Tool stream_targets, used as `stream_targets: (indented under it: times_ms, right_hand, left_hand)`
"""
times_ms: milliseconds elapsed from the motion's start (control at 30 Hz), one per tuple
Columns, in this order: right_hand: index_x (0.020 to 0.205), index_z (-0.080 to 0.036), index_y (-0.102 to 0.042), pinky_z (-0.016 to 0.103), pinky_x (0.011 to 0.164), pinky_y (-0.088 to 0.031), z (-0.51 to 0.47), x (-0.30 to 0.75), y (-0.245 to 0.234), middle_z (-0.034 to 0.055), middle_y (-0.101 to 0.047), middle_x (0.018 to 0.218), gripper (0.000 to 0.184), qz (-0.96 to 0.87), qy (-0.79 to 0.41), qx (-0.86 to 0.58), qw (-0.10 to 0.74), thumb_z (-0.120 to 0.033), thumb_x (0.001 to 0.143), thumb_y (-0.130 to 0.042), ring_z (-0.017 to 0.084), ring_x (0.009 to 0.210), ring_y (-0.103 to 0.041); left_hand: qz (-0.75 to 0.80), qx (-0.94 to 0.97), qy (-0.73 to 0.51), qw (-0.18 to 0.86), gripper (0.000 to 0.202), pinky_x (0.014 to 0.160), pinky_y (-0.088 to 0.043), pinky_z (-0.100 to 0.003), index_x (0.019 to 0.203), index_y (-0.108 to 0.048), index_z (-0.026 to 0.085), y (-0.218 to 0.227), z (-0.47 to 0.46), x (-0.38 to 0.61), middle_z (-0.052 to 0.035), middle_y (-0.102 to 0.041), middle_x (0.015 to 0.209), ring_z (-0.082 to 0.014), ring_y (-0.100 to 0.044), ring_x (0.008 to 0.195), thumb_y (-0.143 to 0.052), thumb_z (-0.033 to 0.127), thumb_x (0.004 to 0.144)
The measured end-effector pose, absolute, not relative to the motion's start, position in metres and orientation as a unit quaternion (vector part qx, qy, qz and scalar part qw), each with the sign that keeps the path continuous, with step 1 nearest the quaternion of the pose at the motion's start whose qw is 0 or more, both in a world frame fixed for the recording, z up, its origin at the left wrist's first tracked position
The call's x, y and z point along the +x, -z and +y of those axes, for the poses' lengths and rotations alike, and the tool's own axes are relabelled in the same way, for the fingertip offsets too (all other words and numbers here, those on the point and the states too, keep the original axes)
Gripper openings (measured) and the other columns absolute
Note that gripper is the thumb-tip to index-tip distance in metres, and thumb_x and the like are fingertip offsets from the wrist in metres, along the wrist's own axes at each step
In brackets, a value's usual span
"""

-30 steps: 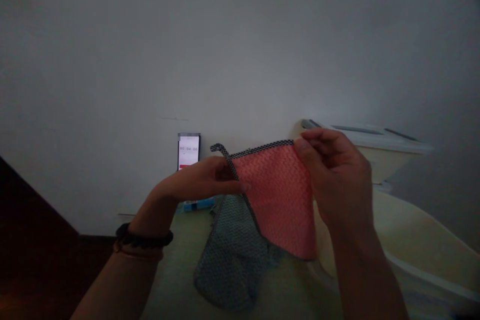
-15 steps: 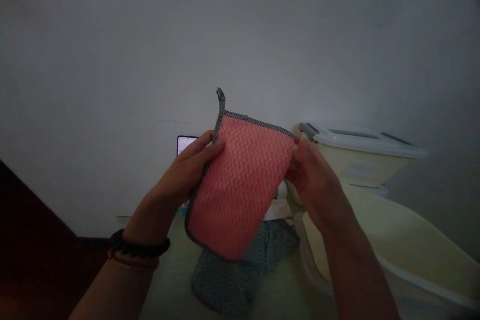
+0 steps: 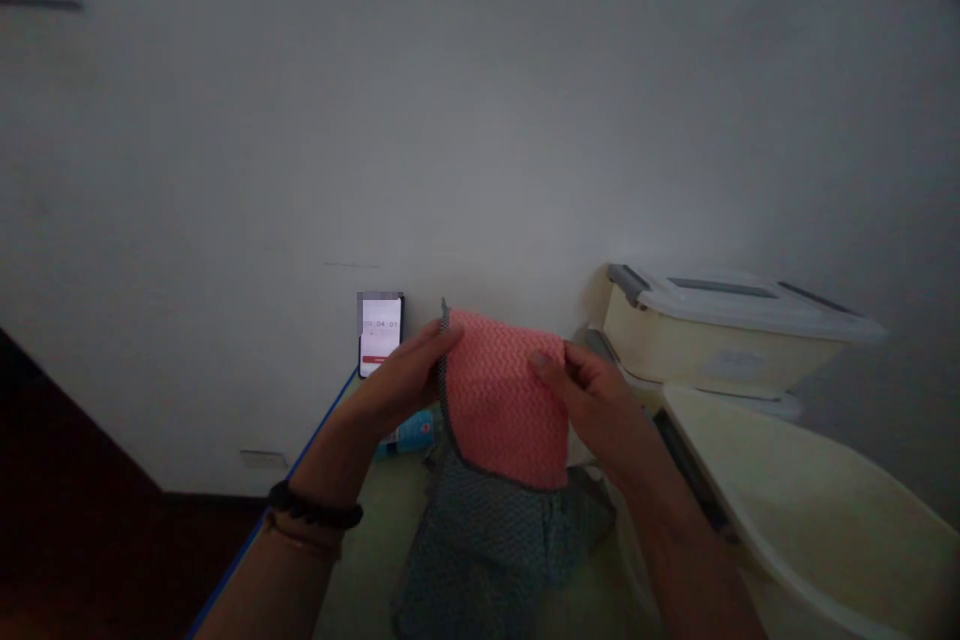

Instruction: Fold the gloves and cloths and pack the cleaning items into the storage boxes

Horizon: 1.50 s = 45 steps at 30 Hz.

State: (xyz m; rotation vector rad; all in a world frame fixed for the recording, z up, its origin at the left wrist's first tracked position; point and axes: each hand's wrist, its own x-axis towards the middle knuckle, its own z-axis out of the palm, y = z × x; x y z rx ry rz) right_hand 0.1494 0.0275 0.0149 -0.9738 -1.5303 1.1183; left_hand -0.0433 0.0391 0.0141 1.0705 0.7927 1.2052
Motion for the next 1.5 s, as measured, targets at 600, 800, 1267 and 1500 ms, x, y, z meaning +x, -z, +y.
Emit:
stream_targets:
  times_ms: [600, 800, 1267, 1500]
  right_hand:
    - [0.137, -0.024, -0.028, 0.029, 0.059, -0.054, 0.022, 0.13, -0.016, 0.0005, -0.073, 0.072, 0.066, -0.51, -0.486, -0.43, 0.565, -0.044, 0.082, -0.059, 0.018, 0.065, -0.068]
    - [0.112, -0.03, -0.06, 0.021, 0.048, -0.052, 0.019, 0.142, -0.011, -0.0002, -0.071, 0.074, 0.03, -0.561, -0.415, -0.437, 0.567, -0.039, 0.083, -0.059, 0.014, 0.059, -0.066]
    - [0.106, -0.032, -0.064, 0.027, 0.073, -0.058, 0.001, 0.161, -0.033, 0.0009, -0.072, 0.099, 0.029, -0.66, -0.235, -0.471, 0.537, -0.033, 0.078, -0.066, 0.017, 0.086, -0.069]
    - [0.115, -0.029, -0.057, 0.033, 0.079, -0.055, -0.006, 0.166, -0.039, 0.0035, -0.069, 0.105, 0.038, -0.668, -0.264, -0.452, 0.529, -0.034, 0.079, -0.065, 0.018, 0.092, -0.067]
  left_hand:
    - [0.385, 0.591, -0.486, 0.517, 0.034, 0.061, -0.05, -0.02, 0.097, -0.062, 0.021, -0.024, 0.033, -0.063, 0.003, -0.062, 0.074, -0.0097, -0.059, 0.066, -0.077, 0.016, 0.066]
    - [0.425, 0.602, -0.512, 0.441, 0.026, 0.067, -0.052, -0.022, 0.092, -0.066, 0.021, -0.031, 0.025, -0.062, -0.0007, -0.068, 0.08, -0.0133, -0.062, 0.073, -0.076, 0.019, 0.068]
    - [0.423, 0.614, -0.575, 0.336, 0.028, 0.073, -0.054, -0.019, 0.094, -0.068, 0.026, -0.042, 0.011, -0.061, 0.002, -0.072, 0.084, -0.0125, -0.067, 0.078, -0.075, 0.015, 0.07]
    - [0.412, 0.6, -0.579, 0.367, 0.029, 0.065, -0.054, -0.016, 0.091, -0.069, 0.028, -0.052, -0.001, -0.058, 0.0033, -0.071, 0.079, -0.0112, -0.066, 0.073, -0.077, 0.015, 0.067]
